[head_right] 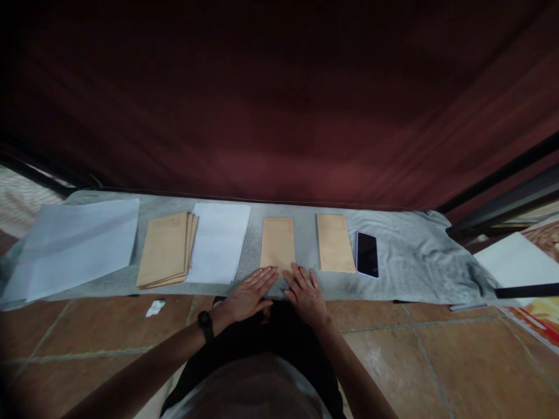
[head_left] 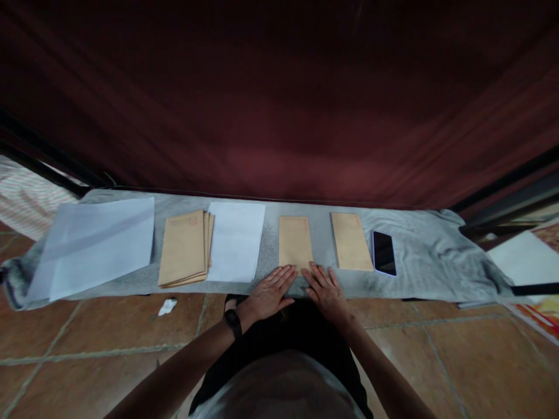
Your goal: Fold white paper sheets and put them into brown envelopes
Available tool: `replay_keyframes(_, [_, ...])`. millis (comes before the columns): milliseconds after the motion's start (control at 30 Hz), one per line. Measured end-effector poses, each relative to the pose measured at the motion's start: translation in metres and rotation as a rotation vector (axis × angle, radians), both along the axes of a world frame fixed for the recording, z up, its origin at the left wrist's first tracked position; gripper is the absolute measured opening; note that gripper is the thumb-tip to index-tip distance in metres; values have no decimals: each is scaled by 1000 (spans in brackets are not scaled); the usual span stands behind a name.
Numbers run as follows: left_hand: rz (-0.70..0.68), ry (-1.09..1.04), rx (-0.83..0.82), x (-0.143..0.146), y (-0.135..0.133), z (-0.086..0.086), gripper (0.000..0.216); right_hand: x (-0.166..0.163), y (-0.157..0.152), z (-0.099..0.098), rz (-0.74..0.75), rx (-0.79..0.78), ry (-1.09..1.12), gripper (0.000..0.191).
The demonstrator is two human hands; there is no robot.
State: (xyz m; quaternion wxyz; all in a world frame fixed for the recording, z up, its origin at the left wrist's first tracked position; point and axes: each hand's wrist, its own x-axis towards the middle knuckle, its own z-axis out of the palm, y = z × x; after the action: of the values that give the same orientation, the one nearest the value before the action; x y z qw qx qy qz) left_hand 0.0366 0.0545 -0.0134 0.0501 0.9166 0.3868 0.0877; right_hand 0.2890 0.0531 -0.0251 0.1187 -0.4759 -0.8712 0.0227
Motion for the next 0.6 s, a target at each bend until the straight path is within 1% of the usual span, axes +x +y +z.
replay_keyframes(200, [67,21,43,-19,-12,-3,67,9,-10,1,-22,-5,10,56])
replay_keyframes(300, [103,3,61,-24,-18,-4,66,12,-13,2,-30,-31,1,56])
replay_keyframes(433, [173,-21,77,-17,-20,-3,59,11,-15,2,-51,-52,23,54])
replay_keyframes(533, [263,-6,91,-4,-14,0,44,7,-14,0,-85,-53,73,50])
replay_keyframes(600, [288,42,97,3,-8,3,37,4,-13,-1,-110,-48,115,47])
